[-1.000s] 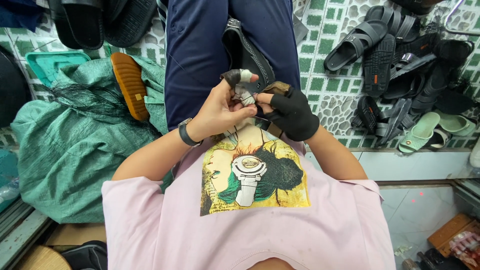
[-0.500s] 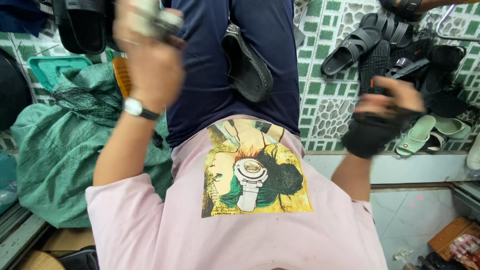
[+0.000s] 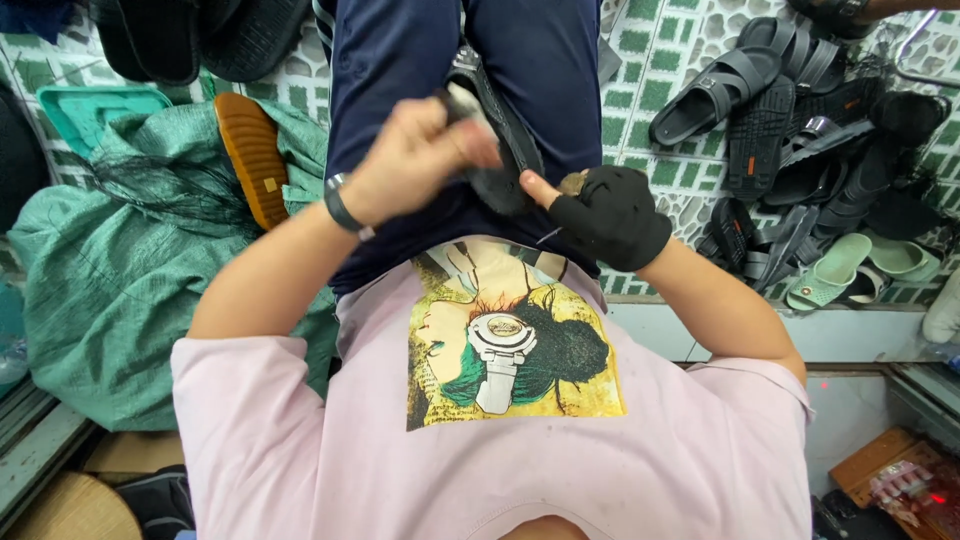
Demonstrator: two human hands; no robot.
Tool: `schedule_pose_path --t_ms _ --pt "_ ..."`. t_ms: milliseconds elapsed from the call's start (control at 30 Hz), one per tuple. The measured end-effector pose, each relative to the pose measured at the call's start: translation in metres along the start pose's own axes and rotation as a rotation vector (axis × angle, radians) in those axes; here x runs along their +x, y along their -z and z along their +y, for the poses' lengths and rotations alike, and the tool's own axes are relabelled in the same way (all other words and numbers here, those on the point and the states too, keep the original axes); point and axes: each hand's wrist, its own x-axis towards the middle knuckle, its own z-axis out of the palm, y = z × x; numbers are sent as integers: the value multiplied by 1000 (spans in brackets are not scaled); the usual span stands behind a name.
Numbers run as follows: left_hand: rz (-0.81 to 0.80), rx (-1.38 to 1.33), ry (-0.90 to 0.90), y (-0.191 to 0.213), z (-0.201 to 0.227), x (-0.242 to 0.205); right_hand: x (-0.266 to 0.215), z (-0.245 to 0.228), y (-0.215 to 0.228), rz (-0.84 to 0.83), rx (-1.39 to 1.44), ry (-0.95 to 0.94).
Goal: The person repairs a black sandal by using a small metal tool to work on the sole and then stitching the upper strap with a needle and thread. They hold the sandal on their lap while seated on the floor.
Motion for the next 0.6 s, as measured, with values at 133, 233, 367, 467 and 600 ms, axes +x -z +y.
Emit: schedule_pose_path --t_ms 133,233,367,467,600 --pt "259 -166 185 16 -20 2 6 6 -1 93 67 -30" --pt "171 191 -15 -10 6 13 2 3 4 117 272 -154" --pt "232 308 -199 -41 -6 0 15 -19 46 251 356 -222" --pt "668 191 -95 47 -16 -37 -29 -21 6 78 72 -171" --pt "712 1632 652 72 -8 -70 -19 -25 19 -62 2 -188"
